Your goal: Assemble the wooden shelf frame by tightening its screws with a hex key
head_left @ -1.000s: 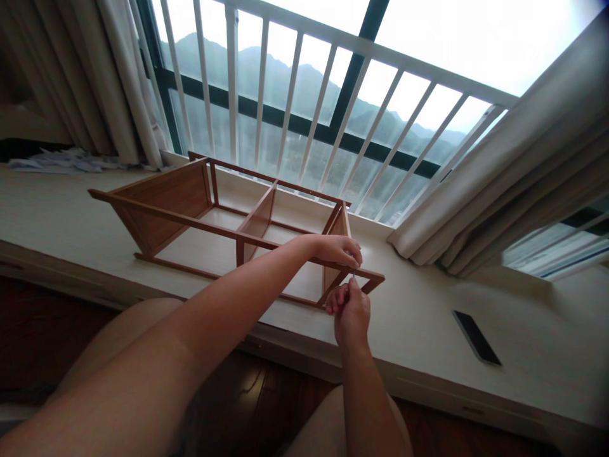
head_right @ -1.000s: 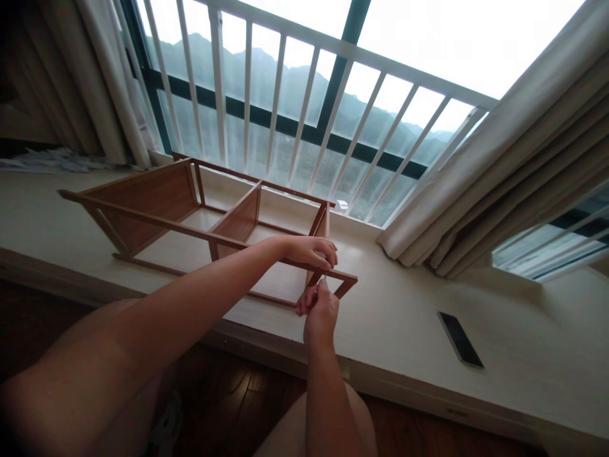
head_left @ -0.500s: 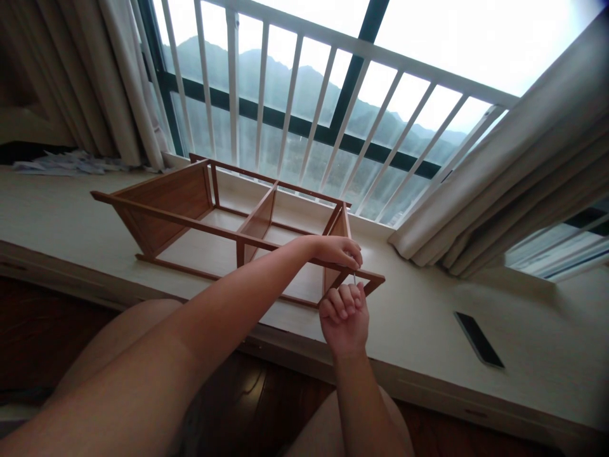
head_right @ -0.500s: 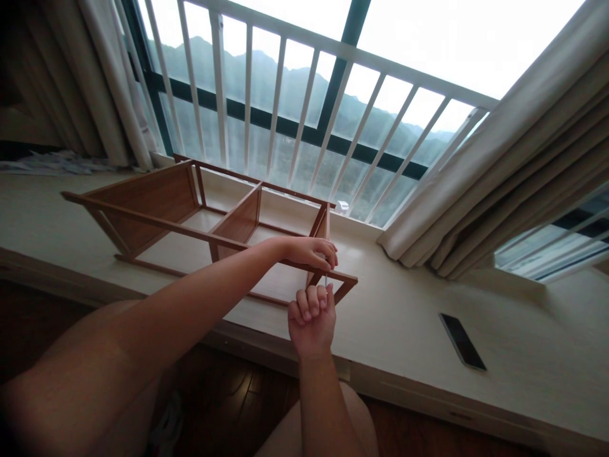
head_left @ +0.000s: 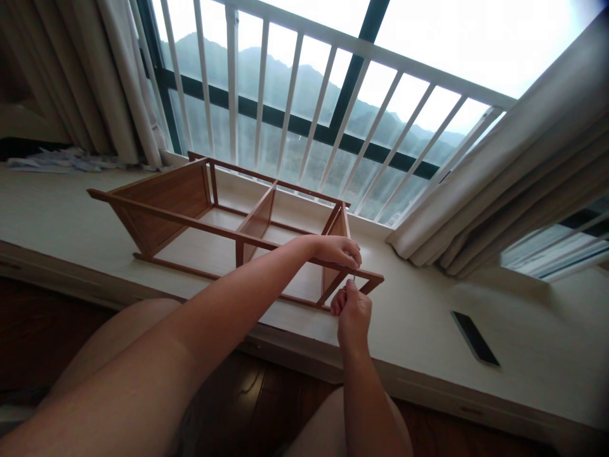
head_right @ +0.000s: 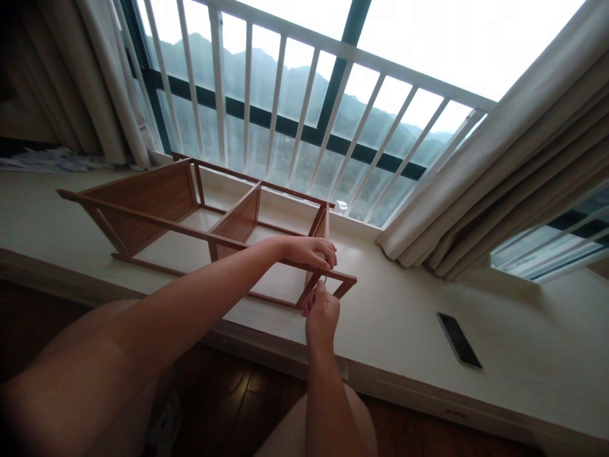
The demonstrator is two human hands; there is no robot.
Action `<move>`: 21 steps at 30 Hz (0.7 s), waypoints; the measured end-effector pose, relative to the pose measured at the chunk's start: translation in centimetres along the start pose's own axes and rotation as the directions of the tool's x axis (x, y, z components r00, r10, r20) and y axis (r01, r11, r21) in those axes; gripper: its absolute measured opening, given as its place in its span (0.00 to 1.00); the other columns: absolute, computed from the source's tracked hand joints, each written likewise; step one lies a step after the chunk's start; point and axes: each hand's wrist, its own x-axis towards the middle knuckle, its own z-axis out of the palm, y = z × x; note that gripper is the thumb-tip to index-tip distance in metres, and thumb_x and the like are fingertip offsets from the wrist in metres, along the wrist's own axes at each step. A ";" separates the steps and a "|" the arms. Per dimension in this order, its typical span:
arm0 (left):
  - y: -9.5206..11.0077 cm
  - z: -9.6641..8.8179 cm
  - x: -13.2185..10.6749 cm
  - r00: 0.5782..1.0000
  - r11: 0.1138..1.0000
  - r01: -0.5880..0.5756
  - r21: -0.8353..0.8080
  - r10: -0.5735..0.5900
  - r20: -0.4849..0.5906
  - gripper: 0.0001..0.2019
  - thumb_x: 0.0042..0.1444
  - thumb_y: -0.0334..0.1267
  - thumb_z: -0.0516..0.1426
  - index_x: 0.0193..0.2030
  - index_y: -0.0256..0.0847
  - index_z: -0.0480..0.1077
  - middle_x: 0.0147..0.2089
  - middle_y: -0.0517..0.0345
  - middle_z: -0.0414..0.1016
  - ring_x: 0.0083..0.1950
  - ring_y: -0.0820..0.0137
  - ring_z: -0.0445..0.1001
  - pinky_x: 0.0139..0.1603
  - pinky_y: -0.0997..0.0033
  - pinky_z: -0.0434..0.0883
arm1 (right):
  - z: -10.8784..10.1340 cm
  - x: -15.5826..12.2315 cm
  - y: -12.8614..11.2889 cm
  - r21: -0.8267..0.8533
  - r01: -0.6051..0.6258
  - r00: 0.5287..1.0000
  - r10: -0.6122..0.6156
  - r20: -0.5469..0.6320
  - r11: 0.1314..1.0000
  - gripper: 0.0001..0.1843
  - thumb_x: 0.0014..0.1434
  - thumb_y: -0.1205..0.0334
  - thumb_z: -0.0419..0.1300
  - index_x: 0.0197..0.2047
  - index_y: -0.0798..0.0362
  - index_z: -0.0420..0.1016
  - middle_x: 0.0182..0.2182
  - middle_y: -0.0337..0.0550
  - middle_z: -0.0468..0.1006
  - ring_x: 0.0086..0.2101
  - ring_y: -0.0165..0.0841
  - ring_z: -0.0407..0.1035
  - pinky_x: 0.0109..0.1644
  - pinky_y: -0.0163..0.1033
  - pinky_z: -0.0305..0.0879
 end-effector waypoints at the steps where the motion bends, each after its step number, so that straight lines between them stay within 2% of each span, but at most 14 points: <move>1: 0.0 0.0 0.0 1.000 1.000 -0.001 -0.002 0.001 0.001 0.11 0.57 0.40 0.57 0.41 0.37 0.77 0.47 0.51 0.73 0.51 0.65 0.70 0.57 0.67 0.63 | -0.1 0.1 -0.1 -0.017 0.005 1.000 -0.005 0.004 1.000 0.28 0.61 0.46 0.55 0.16 0.51 0.53 0.12 0.30 0.53 0.13 0.23 0.51 0.17 0.33 0.48; 11: 0.1 0.0 0.0 1.000 1.000 0.005 0.001 -0.005 0.002 0.12 0.57 0.41 0.57 0.41 0.37 0.77 0.47 0.51 0.73 0.49 0.66 0.71 0.57 0.67 0.63 | -0.3 0.0 -0.3 -0.132 0.034 0.999 -0.031 0.030 0.991 0.29 0.60 0.42 0.55 0.15 0.51 0.54 0.11 0.31 0.54 0.13 0.23 0.51 0.16 0.33 0.50; 21: 0.3 0.0 -0.1 1.000 1.000 -0.008 -0.010 0.008 -0.013 0.10 0.56 0.39 0.57 0.40 0.36 0.77 0.45 0.50 0.73 0.50 0.64 0.71 0.56 0.65 0.64 | -0.4 0.2 -0.2 -0.076 -0.020 0.999 0.022 0.033 0.997 0.29 0.60 0.44 0.56 0.15 0.51 0.54 0.11 0.30 0.53 0.13 0.24 0.50 0.16 0.34 0.48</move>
